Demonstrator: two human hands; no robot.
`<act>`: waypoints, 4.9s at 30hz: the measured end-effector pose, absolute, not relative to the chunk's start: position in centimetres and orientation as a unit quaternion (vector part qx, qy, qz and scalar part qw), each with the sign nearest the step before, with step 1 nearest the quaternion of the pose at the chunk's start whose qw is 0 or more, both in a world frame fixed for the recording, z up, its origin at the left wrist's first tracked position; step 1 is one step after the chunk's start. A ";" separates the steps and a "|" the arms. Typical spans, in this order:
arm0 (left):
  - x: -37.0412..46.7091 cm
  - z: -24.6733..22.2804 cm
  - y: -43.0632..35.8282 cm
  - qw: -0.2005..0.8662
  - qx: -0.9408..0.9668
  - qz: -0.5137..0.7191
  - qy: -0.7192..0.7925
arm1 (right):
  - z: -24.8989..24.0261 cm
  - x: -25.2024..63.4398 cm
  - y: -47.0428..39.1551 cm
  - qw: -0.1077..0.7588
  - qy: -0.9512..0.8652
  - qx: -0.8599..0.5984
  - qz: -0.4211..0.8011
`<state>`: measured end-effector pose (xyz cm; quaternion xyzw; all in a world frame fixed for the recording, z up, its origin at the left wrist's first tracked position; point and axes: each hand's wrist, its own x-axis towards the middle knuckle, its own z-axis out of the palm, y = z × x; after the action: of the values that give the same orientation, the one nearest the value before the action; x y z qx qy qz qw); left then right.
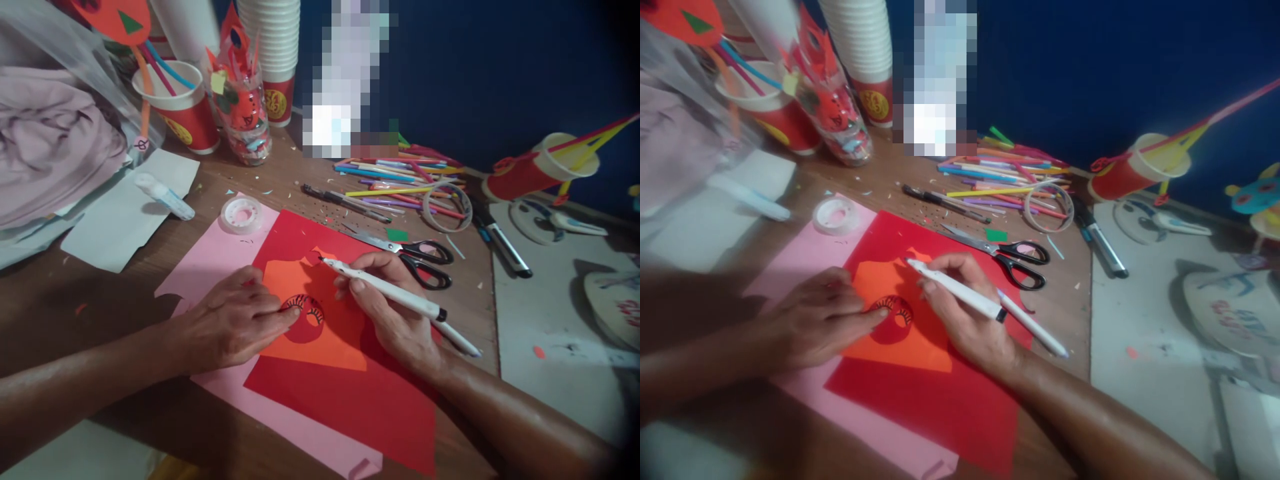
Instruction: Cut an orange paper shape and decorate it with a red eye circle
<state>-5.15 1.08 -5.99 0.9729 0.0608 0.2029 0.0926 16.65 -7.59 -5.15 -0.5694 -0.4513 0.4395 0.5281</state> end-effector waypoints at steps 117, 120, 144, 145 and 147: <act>-3.8 -5.5 -1.4 0.132 0.975 0.142 0.106 | -5.4 17.6 -9.4 0.289 -0.868 -0.387 0.115; -3.9 -5.7 -1.4 0.132 0.975 0.145 0.105 | -5.5 17.6 -9.4 0.286 -0.868 -0.387 0.121; -3.9 -5.0 -1.1 0.131 0.977 0.132 0.102 | -5.1 18.0 -9.0 0.403 -0.773 -0.421 0.251; -3.9 -5.1 -1.2 0.133 0.977 0.132 0.106 | -4.7 18.1 -8.8 0.411 -0.750 -0.433 0.286; -3.8 -5.2 -1.2 0.138 0.975 0.134 0.110 | -3.9 18.1 -8.5 0.401 -0.710 -0.463 0.347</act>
<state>-3.83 -1.18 -5.16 0.9752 0.1102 0.1336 0.1379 18.12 -8.49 -3.90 -0.4634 -0.7099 0.3465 0.4014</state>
